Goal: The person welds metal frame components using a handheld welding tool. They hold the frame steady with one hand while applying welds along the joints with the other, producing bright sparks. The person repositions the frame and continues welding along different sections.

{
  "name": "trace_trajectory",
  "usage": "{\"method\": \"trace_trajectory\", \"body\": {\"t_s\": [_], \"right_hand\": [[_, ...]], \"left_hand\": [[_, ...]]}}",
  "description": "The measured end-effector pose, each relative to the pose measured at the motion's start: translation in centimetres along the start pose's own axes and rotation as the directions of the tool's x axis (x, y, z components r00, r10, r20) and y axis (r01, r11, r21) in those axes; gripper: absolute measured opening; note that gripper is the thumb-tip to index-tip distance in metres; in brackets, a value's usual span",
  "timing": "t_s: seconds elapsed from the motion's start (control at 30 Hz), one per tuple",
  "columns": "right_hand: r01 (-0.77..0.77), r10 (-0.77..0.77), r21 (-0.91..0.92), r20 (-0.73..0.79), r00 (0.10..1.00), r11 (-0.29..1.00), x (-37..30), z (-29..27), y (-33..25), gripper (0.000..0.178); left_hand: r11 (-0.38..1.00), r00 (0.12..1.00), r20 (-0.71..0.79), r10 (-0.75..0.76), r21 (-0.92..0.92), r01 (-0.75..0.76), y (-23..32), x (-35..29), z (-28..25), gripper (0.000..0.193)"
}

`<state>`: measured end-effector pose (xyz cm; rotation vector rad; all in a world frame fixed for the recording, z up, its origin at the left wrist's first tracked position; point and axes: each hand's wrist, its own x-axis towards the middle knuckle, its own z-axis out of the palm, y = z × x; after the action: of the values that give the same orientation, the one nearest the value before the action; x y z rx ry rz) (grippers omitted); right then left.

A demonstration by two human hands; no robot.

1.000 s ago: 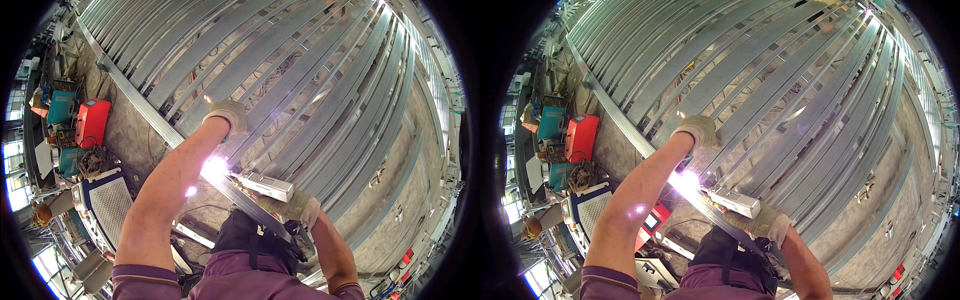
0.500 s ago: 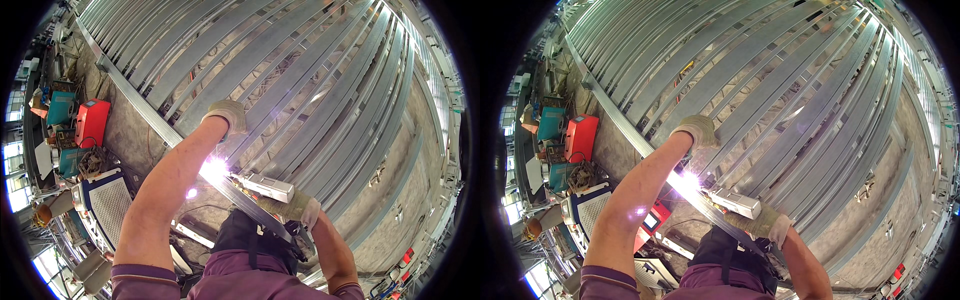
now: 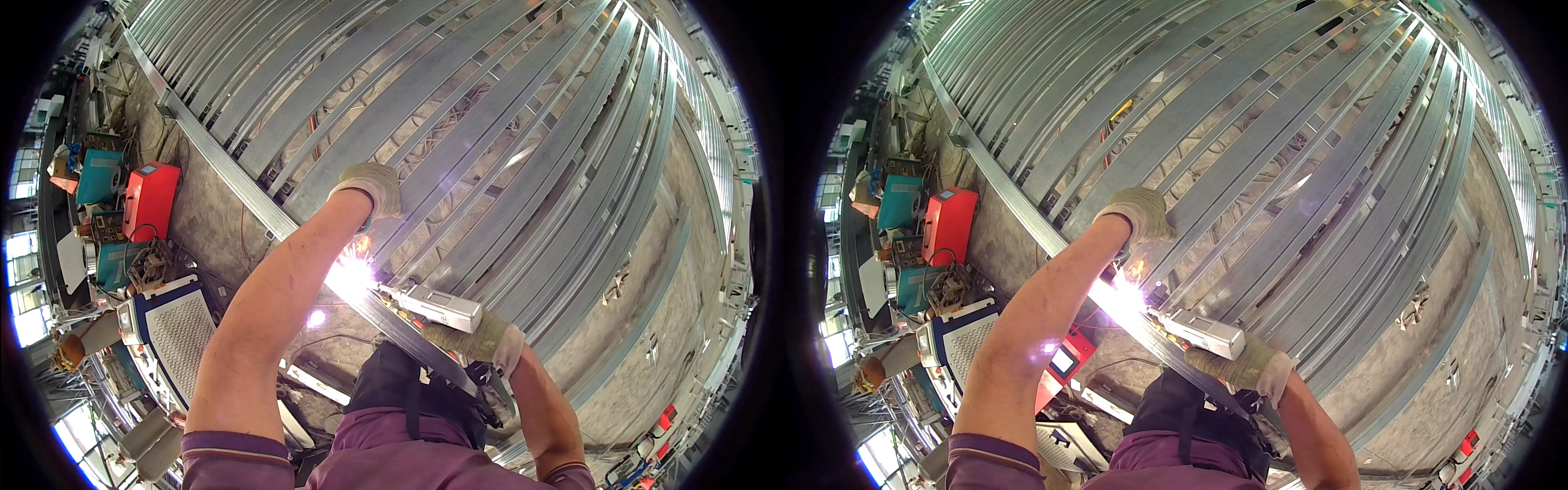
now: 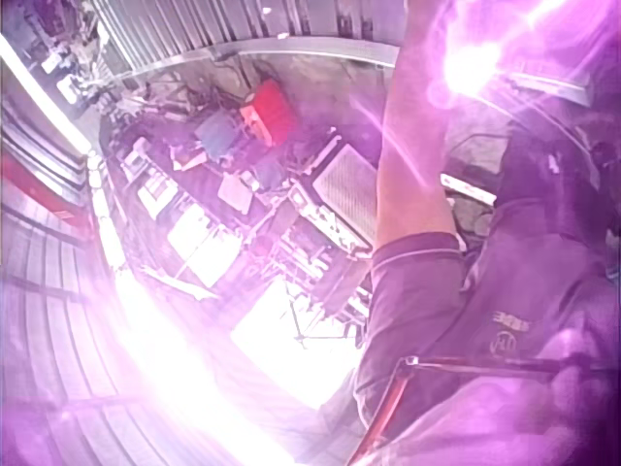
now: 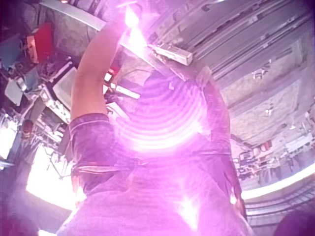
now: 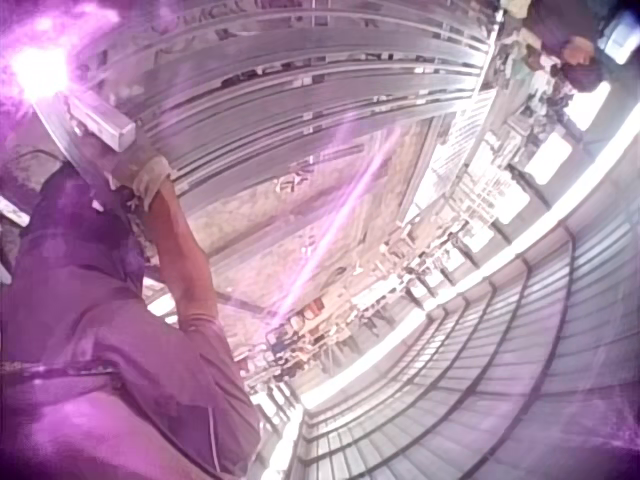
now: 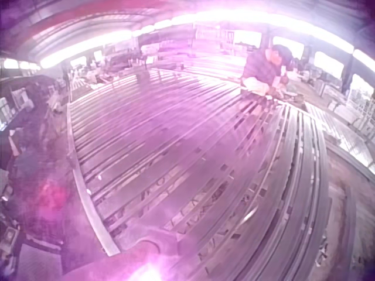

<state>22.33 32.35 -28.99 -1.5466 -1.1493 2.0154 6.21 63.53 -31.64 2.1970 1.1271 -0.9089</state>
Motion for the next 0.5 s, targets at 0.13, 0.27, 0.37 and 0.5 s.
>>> {"method": "trace_trajectory", "body": {"t_s": [0.13, 0.27, 0.37, 0.5], "right_hand": [[-0.019, 0.019, -0.003, 0.014, 1.0, 1.0, -0.1, -0.1, 0.6, 0.069], [0.037, -0.037, 0.129, -0.003, 0.999, 0.991, -0.1, 0.3, 1.3, 0.069], [0.036, -0.036, 0.033, -0.005, 0.999, 0.999, -0.3, 0.1, 0.9, 0.069], [0.118, -0.115, 0.071, -0.041, 0.993, 0.99, -0.3, 0.5, 1.4, 0.07]], "left_hand": [[0.998, 0.997, 0.061, -0.04, -0.049, 0.043, 0.5, -0.5, -0.6, 0.05], [1.0, 0.999, 0.042, -0.01, -0.004, 0.01, 0.7, -1.0, -1.0, 0.05], [1.0, 1.0, 0.029, -0.006, -0.006, 0.006, 0.4, -0.7, -0.7, 0.051], [1.0, 1.0, 0.014, 0.004, -0.001, -0.004, 0.4, -0.6, -0.4, 0.053]]}}
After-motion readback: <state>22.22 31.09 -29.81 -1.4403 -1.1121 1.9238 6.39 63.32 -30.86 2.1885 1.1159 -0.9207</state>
